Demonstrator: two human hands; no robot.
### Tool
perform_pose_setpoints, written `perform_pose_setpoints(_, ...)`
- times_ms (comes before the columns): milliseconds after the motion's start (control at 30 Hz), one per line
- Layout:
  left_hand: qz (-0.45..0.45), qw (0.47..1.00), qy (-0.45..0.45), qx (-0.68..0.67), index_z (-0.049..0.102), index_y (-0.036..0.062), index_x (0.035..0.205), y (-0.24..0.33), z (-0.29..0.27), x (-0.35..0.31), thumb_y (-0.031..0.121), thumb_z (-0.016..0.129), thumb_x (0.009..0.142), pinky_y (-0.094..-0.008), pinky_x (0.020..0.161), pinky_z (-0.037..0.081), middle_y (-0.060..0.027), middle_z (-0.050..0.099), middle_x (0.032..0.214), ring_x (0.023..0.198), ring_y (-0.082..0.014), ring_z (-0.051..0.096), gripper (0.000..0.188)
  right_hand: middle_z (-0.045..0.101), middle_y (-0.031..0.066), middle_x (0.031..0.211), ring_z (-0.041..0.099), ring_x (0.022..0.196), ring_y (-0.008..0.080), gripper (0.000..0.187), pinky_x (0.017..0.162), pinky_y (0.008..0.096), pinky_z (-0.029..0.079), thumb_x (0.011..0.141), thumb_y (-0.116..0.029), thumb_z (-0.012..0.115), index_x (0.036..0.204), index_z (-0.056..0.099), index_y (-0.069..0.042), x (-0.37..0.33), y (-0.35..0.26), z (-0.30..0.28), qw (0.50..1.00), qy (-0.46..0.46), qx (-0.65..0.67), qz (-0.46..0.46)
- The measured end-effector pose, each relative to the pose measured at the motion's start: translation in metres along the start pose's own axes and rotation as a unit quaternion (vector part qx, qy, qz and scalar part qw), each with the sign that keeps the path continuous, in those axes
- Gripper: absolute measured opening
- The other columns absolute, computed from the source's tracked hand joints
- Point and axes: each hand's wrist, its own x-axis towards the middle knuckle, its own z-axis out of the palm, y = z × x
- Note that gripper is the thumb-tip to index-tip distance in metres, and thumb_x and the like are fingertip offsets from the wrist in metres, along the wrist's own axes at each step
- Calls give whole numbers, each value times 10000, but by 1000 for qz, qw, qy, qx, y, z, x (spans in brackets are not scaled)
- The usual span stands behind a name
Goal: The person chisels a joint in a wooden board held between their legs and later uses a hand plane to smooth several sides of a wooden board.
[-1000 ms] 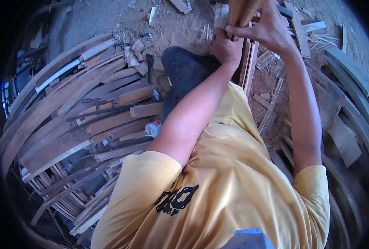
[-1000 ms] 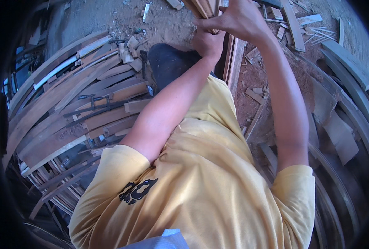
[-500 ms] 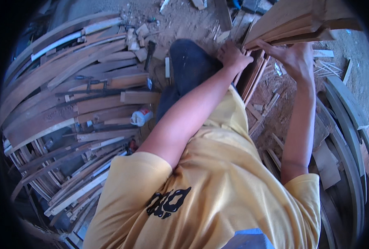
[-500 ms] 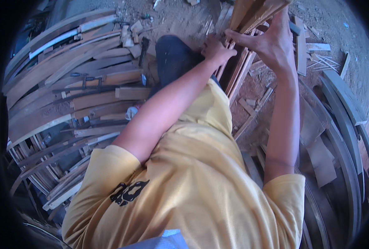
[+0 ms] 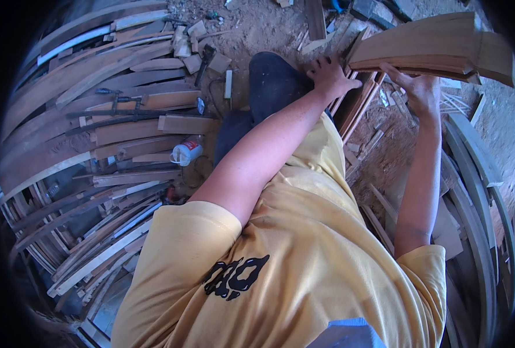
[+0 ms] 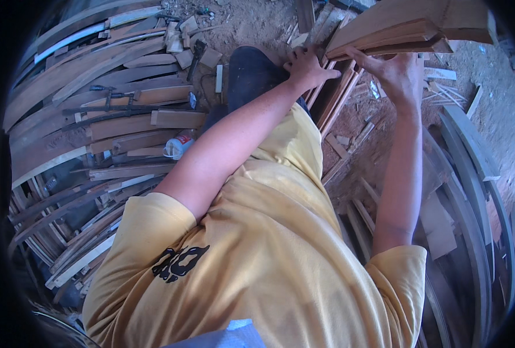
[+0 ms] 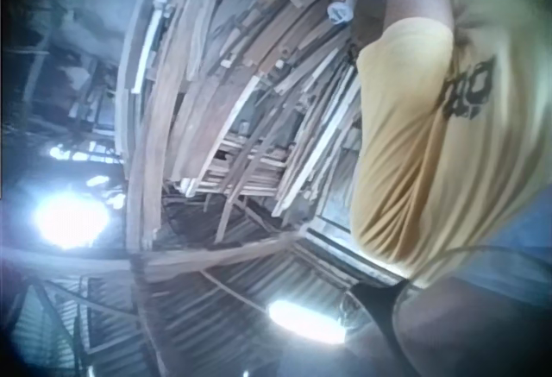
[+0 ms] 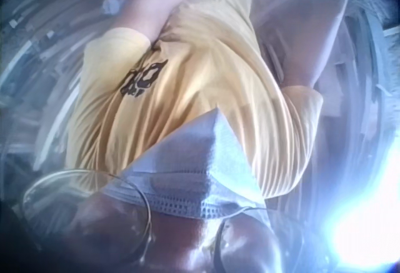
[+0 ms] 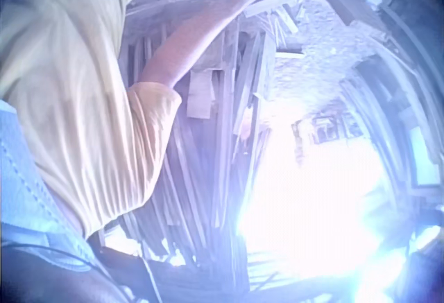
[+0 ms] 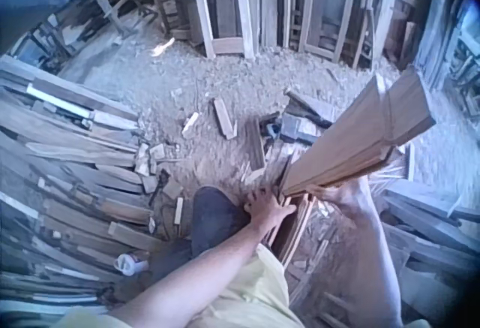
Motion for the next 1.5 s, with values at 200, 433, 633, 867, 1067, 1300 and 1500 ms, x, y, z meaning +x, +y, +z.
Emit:
perform_pose_setpoints(200, 192, 966, 161, -58, 680, 137, 1276, 2, 2, 0, 515, 822, 732, -619, 1074, 356, -147, 598, 1302, 1287, -382, 491, 678, 672, 113, 1198, 676, 1054, 305, 499, 854, 435, 566, 807, -122, 779, 1222, 751, -398, 6, 8, 12, 991, 57, -106, -52)
perform_pose_setpoints(433, 133, 955, 247, 95, 739, 120, 1052, 29, 5, -12, 450, 800, 761, -533, 995, 403, -77, 661, 1115, 1133, -291, 592, 445, 635, 100, 1238, 639, 1109, 309, 410, 904, 453, 548, 862, -191, 783, 1215, 759, -398, 2, 10, 4, 999, 8, 13, -29)
perform_pose_setpoints(633, 105, 956, 270, -36, 614, 72, 1091, 29, 17, 0, 378, 857, 696, -531, 1001, 427, -107, 627, 1100, 1152, -325, 564, 555, 655, 134, 1241, 650, 1129, 298, 353, 914, 437, 537, 829, -332, 842, 1171, 779, -267, 9, -19, 5, 995, 66, 72, -33)
perform_pose_setpoints(867, 137, 928, 346, 14, 558, 16, 1019, 39, 17, -11, 265, 842, 675, -521, 892, 507, -198, 598, 1021, 1011, -414, 588, 511, 768, 139, 1033, 722, 969, 284, 520, 894, 414, 547, 755, -389, 904, 1061, 748, 0, 5, -23, -11, 988, -45, 101, 110)
perform_pose_setpoints(1067, 158, 920, 351, -78, 549, -4, 1003, 31, 21, 3, 229, 829, 683, -547, 917, 480, -218, 569, 998, 992, -450, 567, 485, 776, 84, 1027, 713, 934, 226, 333, 826, 356, 572, 840, -289, 844, 1075, 781, -61, 3, -28, -5, 984, -51, 148, 86)
perform_pose_setpoints(1300, 169, 933, 306, -81, 573, 54, 990, 32, 21, 1, 205, 757, 766, -523, 888, 457, -160, 574, 1011, 1019, -396, 557, 327, 731, 3, 1188, 690, 1069, 243, 235, 936, 372, 547, 909, -156, 726, 1121, 792, -234, -28, 15, 12, 979, -79, 180, 59)
perform_pose_setpoints(1500, 148, 946, 275, -87, 582, 80, 1009, 33, 22, -1, 230, 765, 764, -512, 897, 452, -131, 585, 1034, 1047, -389, 563, 340, 728, -47, 1188, 694, 1076, 221, 418, 934, 370, 550, 874, -178, 763, 1263, 714, -324, -18, 6, -1, 993, -77, 60, -62)
